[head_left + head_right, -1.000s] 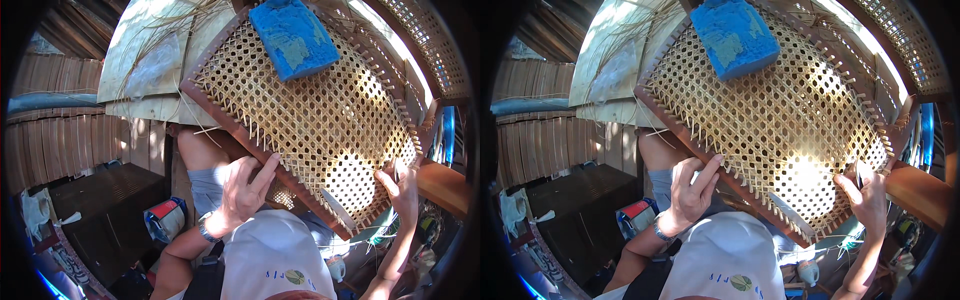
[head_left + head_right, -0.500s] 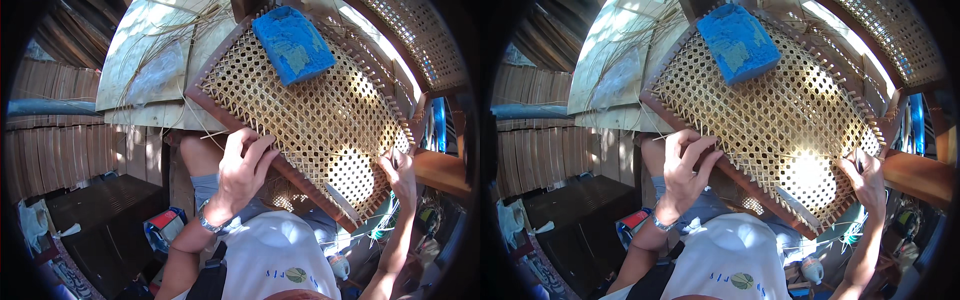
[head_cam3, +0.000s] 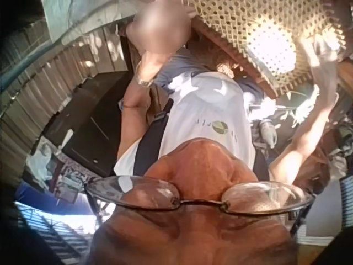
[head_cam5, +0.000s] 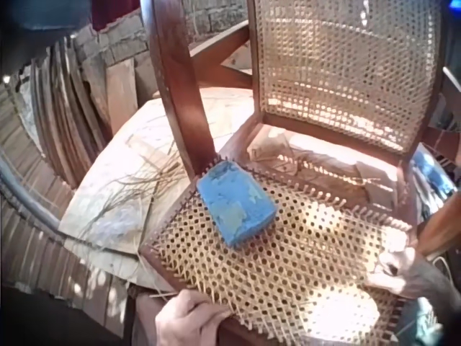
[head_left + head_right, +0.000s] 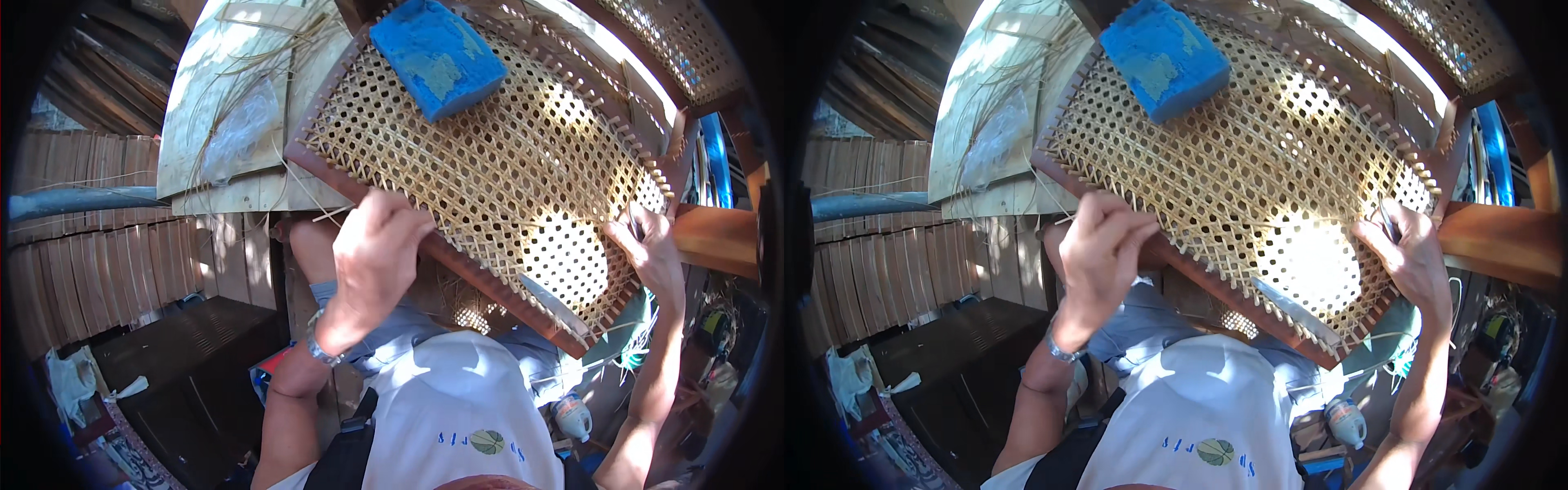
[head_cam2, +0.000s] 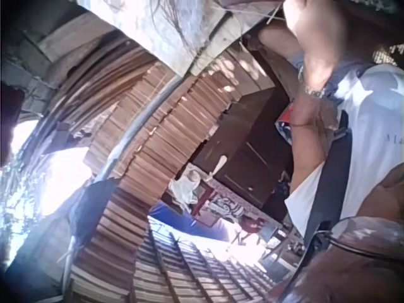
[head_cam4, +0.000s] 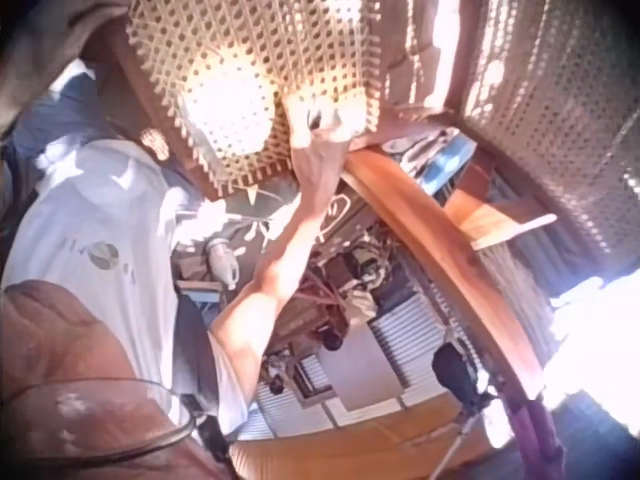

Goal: Weaving and securing cane mesh onto a wooden chair seat using rattan strands and tools.

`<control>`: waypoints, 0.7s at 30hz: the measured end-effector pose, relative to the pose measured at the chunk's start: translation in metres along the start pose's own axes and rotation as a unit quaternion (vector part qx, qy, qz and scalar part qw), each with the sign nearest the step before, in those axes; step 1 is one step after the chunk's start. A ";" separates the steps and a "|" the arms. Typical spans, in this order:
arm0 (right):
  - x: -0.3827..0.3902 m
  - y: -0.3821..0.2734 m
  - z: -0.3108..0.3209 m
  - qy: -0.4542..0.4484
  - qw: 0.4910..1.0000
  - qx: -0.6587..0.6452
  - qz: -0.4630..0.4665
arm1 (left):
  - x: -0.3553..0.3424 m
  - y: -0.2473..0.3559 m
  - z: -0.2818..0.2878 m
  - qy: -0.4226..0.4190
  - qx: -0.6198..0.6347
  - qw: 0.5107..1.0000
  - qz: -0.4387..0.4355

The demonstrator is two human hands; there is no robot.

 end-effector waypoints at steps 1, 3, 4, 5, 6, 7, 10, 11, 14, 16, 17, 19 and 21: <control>-0.002 -0.004 0.000 0.004 1.000 -0.016 0.013 | -0.005 -0.008 0.001 -0.001 0.048 0.998 0.046; -0.008 0.001 -0.001 0.004 1.000 0.005 0.003 | -0.004 0.008 0.009 0.019 0.001 1.000 -0.002; -0.009 0.004 -0.002 -0.002 1.000 0.006 0.006 | -0.002 0.026 0.018 0.042 -0.025 0.998 -0.047; -0.006 0.002 -0.001 -0.003 1.000 0.014 0.018 | -0.001 0.049 0.041 0.087 -0.020 0.993 -0.079; -0.006 0.000 0.003 -0.001 1.000 0.014 0.011 | -0.003 0.052 0.060 0.134 -0.046 0.988 -0.059; -0.002 0.005 0.001 0.005 1.000 0.010 0.004 | -0.004 0.035 0.058 0.133 0.035 0.990 -0.012; -0.011 0.009 0.002 0.005 1.000 -0.002 0.018 | 0.002 0.002 0.015 0.060 0.175 0.981 0.060; -0.008 0.003 0.004 0.018 0.999 0.019 0.025 | 0.011 -0.001 0.007 0.059 0.179 0.980 0.058; -0.005 0.002 0.004 0.067 0.993 0.055 0.075 | 0.034 -0.018 -0.008 0.100 0.195 0.970 0.105; -0.001 0.001 0.003 0.063 0.995 0.067 0.047 | 0.038 -0.016 -0.011 0.105 0.166 0.976 0.098; -0.002 0.009 0.000 0.065 0.995 0.066 0.046 | 0.039 -0.014 -0.008 0.114 0.137 0.980 0.089; 0.008 0.010 0.007 0.169 0.965 0.114 0.167 | 0.036 -0.006 -0.006 0.109 0.112 0.986 0.061; 0.006 0.011 0.008 0.138 0.978 0.103 0.116 | 0.034 -0.001 -0.003 0.106 0.083 0.990 0.034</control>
Point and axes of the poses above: each hand's wrist, its own x-axis away from the middle knuckle, its own z-axis out of the back of the hand, y = z × x, the point moved 9 cm from there along -x, towards the middle knuckle, and after that the axes turned 7 degrees about -z, right-handed, at the moved point
